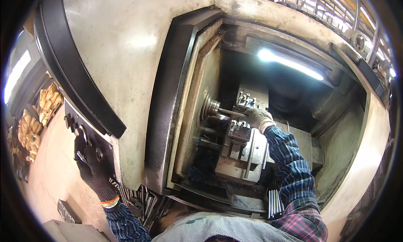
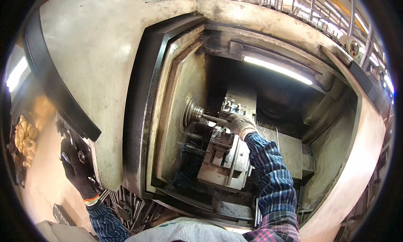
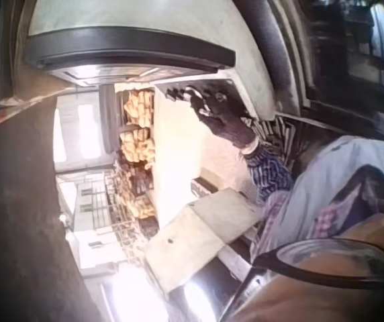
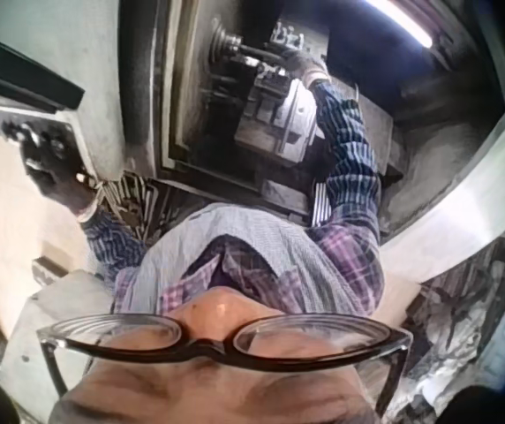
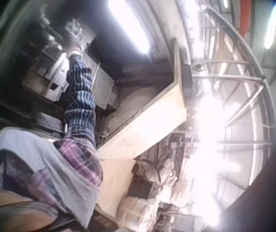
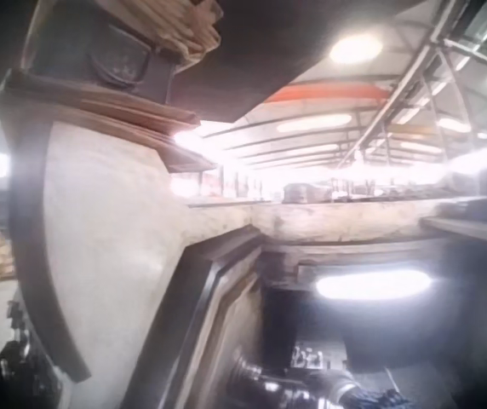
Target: The person operates a CNC lathe, loading metal rods into the chuck, securing them, and starting the machine. They then remove the processed rods and place them into a bin. The person repeats this cycle multiple times.
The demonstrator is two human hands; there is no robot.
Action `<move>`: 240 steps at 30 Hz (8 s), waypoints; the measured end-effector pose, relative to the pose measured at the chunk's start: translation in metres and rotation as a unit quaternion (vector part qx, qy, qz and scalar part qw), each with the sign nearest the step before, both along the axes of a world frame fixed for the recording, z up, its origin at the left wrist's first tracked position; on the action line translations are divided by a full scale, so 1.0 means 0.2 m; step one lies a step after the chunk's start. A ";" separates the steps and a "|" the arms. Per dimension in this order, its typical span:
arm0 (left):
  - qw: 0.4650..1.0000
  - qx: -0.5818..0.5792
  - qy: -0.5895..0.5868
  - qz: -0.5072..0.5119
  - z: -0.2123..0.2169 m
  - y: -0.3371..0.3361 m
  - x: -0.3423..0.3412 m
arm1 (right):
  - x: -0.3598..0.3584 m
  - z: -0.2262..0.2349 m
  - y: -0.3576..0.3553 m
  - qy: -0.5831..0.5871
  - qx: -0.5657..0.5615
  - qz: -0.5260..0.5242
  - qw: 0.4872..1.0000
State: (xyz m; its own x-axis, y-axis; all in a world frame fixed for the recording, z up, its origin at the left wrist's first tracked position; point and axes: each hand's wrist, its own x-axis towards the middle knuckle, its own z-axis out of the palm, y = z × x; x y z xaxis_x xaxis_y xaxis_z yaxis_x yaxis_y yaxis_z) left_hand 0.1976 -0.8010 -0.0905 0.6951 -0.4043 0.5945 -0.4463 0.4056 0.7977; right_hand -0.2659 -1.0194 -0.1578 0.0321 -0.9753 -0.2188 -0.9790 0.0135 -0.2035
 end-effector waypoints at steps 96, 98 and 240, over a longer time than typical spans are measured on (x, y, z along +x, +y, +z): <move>0.889 0.184 0.128 0.399 -0.17 3.00 -0.10 | 2.60 0.30 3.17 -0.342 0.327 0.861 0.189; 0.871 0.127 0.190 0.434 -0.18 3.04 -0.10 | 2.67 0.32 3.24 -0.340 0.189 0.905 0.173; 0.033 -0.092 -0.008 0.995 -0.05 3.84 -1.92 | 2.34 -0.11 6.32 0.020 0.077 0.992 -0.101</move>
